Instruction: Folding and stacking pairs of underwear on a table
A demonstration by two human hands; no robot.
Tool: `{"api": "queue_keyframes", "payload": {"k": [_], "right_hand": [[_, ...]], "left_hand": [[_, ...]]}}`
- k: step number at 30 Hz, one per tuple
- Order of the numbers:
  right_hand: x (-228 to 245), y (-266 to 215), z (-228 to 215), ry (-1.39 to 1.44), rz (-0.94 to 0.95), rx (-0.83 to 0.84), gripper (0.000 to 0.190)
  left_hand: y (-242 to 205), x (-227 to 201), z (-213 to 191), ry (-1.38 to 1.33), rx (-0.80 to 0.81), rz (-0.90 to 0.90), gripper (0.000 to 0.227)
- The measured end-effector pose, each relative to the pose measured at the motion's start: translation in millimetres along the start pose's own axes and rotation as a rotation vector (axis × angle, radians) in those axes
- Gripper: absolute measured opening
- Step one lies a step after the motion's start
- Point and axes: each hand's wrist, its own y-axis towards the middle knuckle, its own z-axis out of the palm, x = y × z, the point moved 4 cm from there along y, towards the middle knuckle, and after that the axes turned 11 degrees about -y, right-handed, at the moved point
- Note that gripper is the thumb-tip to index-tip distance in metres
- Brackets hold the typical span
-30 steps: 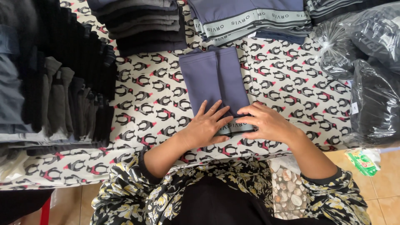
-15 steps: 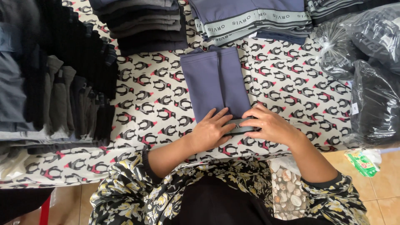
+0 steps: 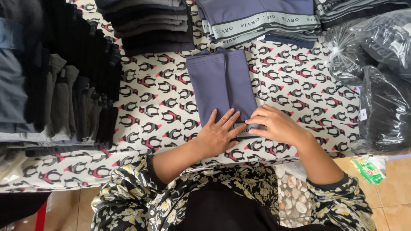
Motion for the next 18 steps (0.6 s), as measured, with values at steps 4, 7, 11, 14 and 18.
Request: {"api": "queue_keyframes", "payload": {"k": [4, 7, 11, 14, 18], "right_hand": [[-5.3, 26.5, -3.8, -0.029, -0.029, 0.015, 0.026], [-4.0, 54.7, 3.2, 0.007, -0.037, -0.071, 0.027], [2.1, 89.3, 27.8, -0.038, -0.186, -0.077, 0.035], [4.7, 117.9, 29.4, -0.063, -0.153, 0.172, 0.047], [-13.3, 149.2, 37.0, -0.191, -0.079, 0.323, 0.057]], "left_hand": [[0.9, -1.6, -6.6, -0.002, 0.091, -0.001, 0.064], [0.8, -2.4, -7.1, 0.034, 0.121, -0.006, 0.068], [-0.8, -2.0, -4.8, 0.054, 0.075, 0.003, 0.065], [-1.4, -1.9, -5.4, 0.051, 0.058, 0.008, 0.066], [0.0, -0.1, 4.1, 0.036, 0.039, 0.012, 0.070]]}}
